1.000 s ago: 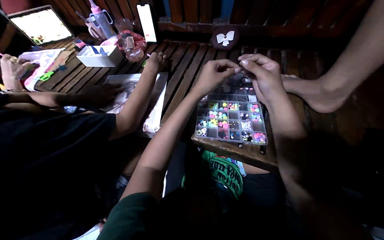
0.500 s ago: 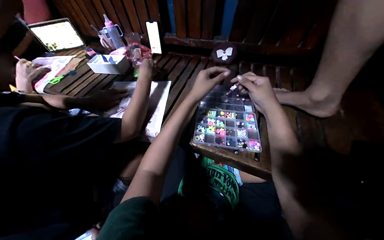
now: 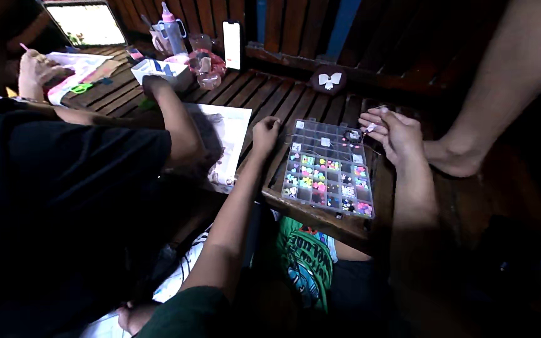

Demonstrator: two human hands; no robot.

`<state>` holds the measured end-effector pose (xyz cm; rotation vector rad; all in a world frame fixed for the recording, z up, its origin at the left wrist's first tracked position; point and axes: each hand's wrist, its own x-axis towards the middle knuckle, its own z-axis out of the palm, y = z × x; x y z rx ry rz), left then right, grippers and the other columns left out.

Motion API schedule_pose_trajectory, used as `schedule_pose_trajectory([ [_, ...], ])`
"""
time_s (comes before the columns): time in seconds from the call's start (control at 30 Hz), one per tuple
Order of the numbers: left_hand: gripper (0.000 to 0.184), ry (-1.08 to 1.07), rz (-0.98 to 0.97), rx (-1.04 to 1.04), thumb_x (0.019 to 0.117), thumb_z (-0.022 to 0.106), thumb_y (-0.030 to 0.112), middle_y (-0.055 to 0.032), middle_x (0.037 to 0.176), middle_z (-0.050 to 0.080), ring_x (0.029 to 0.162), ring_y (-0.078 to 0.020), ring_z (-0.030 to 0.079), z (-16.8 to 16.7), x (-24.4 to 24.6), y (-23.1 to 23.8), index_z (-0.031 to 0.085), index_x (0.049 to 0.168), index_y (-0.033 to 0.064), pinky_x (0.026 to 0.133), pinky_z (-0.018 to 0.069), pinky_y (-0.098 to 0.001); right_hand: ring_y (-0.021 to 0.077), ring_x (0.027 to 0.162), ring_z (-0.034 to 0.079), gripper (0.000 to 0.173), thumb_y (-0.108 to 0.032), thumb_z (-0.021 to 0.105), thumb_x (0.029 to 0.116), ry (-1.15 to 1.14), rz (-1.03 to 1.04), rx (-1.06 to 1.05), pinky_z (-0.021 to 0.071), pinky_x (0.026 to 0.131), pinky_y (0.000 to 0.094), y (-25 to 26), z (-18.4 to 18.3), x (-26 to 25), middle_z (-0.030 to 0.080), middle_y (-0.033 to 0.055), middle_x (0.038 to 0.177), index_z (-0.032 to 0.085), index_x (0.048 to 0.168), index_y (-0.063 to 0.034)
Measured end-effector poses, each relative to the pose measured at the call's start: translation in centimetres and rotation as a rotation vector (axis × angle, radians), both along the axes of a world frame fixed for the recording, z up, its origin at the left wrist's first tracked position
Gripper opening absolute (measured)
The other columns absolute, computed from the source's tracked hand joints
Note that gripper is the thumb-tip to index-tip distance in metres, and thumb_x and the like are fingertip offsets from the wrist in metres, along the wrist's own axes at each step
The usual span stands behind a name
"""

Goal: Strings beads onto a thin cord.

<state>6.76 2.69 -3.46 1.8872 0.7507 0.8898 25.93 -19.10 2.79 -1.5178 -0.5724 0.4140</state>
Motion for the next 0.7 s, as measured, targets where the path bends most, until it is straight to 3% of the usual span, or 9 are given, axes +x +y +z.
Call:
schedule_pose_trajectory([
  [0.23, 0.024, -0.045, 0.045, -0.103, 0.1051, 0.055, 0.015, -0.0170, 0.101, 0.071, 0.088, -0.0225, 0.068, 0.0, 0.9, 0.6, 0.070, 0.113, -0.0023, 0.085, 0.0547, -0.0415, 0.0167, 0.116, 0.067, 0.046, -0.031, 0.023, 0.1147, 0.213, 0.146, 0.161, 0.0538, 0.100, 0.0330, 1.8, 1.4, 2.4, 0.066, 0.0066, 0.133, 0.050, 0.141, -0.0043],
  [0.37, 0.025, -0.024, 0.039, -0.096, 0.1047, 0.055, 0.015, -0.0183, 0.101, 0.071, 0.089, -0.0252, 0.069, 0.1, 0.8, 0.5, 0.070, 0.114, -0.0033, 0.086, 0.0550, -0.0439, 0.0245, 0.128, 0.061, 0.046, -0.029, 0.017, 0.1143, 0.304, 0.224, 0.327, 0.0535, 0.103, 0.0430, 3.6, 2.1, 3.4, 0.054, 0.0074, 0.149, 0.042, 0.148, -0.0093],
  [0.5, 0.024, 0.003, 0.049, -0.086, 0.1045, 0.056, 0.015, -0.0185, 0.101, 0.071, 0.090, -0.0266, 0.069, 0.1, 0.9, 0.5, 0.070, 0.112, -0.0032, 0.087, 0.0543, -0.0456, 0.0204, 0.131, 0.058, 0.044, -0.026, 0.015, 0.1139, 0.345, 0.272, 0.531, 0.0507, 0.107, 0.0401, 4.5, 2.3, 3.2, 0.051, 0.0050, 0.149, 0.039, 0.146, -0.0086],
  [0.63, 0.026, 0.028, 0.052, -0.090, 0.1047, 0.056, 0.017, -0.0193, 0.103, 0.071, 0.096, -0.0278, 0.069, 0.2, 0.7, 0.3, 0.070, 0.113, -0.0031, 0.091, 0.0530, -0.0466, 0.0179, 0.127, 0.062, 0.045, -0.023, 0.015, 0.1138, 0.280, 0.283, 0.555, 0.0516, 0.106, 0.0358, 4.7, 2.1, 2.9, 0.060, 0.0065, 0.141, 0.042, 0.143, -0.0037],
  [0.7, 0.025, 0.038, 0.046, -0.088, 0.1047, 0.056, 0.016, -0.0189, 0.105, 0.071, 0.097, -0.0270, 0.069, 0.4, 0.6, 0.3, 0.070, 0.114, -0.0029, 0.092, 0.0526, -0.0457, 0.0191, 0.129, 0.061, 0.045, -0.022, 0.014, 0.1137, 0.272, 0.264, 0.543, 0.0501, 0.108, 0.0356, 4.5, 2.4, 2.2, 0.058, 0.0088, 0.143, 0.039, 0.145, -0.0020],
])
